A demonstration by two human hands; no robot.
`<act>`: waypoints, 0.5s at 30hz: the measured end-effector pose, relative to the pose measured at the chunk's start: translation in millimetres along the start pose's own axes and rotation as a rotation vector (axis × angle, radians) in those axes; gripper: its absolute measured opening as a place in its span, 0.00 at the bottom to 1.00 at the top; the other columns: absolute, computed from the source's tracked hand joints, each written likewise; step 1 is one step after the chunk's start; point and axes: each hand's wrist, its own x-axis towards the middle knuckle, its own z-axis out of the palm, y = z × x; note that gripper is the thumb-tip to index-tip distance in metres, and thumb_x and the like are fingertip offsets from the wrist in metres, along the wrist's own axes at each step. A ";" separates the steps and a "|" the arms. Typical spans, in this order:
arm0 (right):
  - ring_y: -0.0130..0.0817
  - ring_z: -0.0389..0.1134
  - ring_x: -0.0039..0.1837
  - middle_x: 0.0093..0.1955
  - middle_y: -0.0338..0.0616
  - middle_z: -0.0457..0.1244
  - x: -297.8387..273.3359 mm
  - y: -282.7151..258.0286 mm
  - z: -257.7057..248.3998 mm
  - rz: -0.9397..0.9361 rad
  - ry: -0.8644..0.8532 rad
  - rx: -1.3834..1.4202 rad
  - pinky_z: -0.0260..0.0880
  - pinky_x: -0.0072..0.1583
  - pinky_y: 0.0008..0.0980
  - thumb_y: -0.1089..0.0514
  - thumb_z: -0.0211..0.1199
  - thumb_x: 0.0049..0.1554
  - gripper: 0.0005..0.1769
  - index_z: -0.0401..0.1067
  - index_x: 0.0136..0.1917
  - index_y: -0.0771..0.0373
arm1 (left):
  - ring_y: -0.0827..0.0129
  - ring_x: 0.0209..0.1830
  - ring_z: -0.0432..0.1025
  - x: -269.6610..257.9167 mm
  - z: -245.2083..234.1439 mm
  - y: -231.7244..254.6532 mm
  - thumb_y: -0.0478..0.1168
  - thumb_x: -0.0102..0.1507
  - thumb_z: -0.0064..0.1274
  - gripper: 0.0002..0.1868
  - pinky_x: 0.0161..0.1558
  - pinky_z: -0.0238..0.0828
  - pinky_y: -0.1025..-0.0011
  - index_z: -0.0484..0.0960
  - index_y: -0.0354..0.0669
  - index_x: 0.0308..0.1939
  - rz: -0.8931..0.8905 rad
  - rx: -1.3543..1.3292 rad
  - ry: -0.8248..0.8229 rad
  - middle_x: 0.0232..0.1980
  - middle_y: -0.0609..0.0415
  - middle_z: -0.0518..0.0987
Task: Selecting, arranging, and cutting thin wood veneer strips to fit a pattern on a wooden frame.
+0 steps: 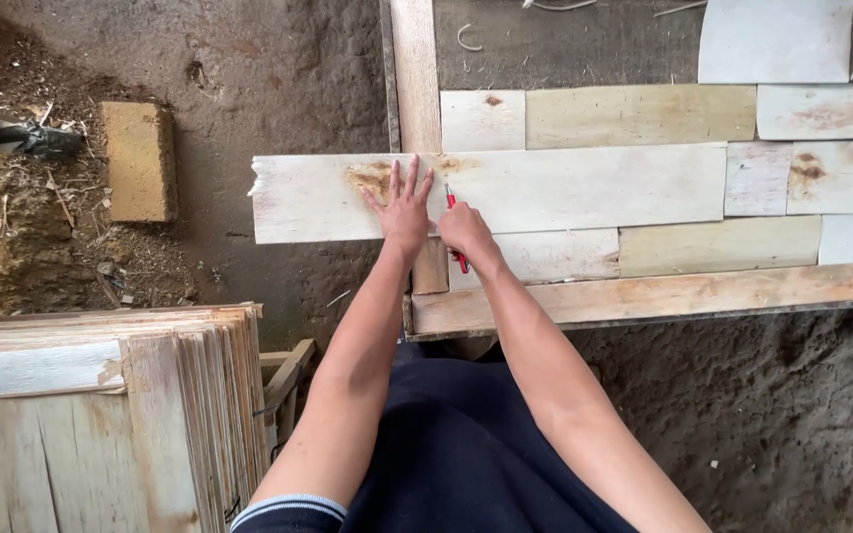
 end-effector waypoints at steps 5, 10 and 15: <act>0.41 0.69 0.26 0.33 0.57 0.67 13.7 29.3 14.9 -0.027 -0.025 -0.060 0.76 0.33 0.40 0.58 0.40 0.62 0.25 0.69 0.57 0.81 | 0.59 0.85 0.22 -4.1 -7.1 2.3 0.52 0.58 0.68 0.55 0.66 0.25 0.13 0.48 0.71 0.81 -0.006 -0.013 -0.004 0.85 0.69 0.30; 0.42 0.70 0.27 0.34 0.60 0.67 -33.5 19.2 11.0 -0.019 -0.054 -0.080 0.75 0.33 0.40 0.57 0.38 0.64 0.26 0.69 0.56 0.81 | 0.59 0.85 0.22 -2.6 -3.8 1.0 0.52 0.56 0.69 0.57 0.65 0.24 0.12 0.48 0.71 0.81 -0.005 -0.020 0.010 0.85 0.69 0.29; 0.46 0.70 0.27 0.34 0.64 0.67 -37.5 36.0 20.3 -0.033 -0.070 -0.108 0.76 0.34 0.45 0.58 0.38 0.64 0.26 0.70 0.54 0.83 | 0.59 0.84 0.22 -3.8 -6.5 1.9 0.51 0.56 0.70 0.57 0.65 0.24 0.12 0.49 0.71 0.81 -0.013 -0.037 0.011 0.85 0.69 0.29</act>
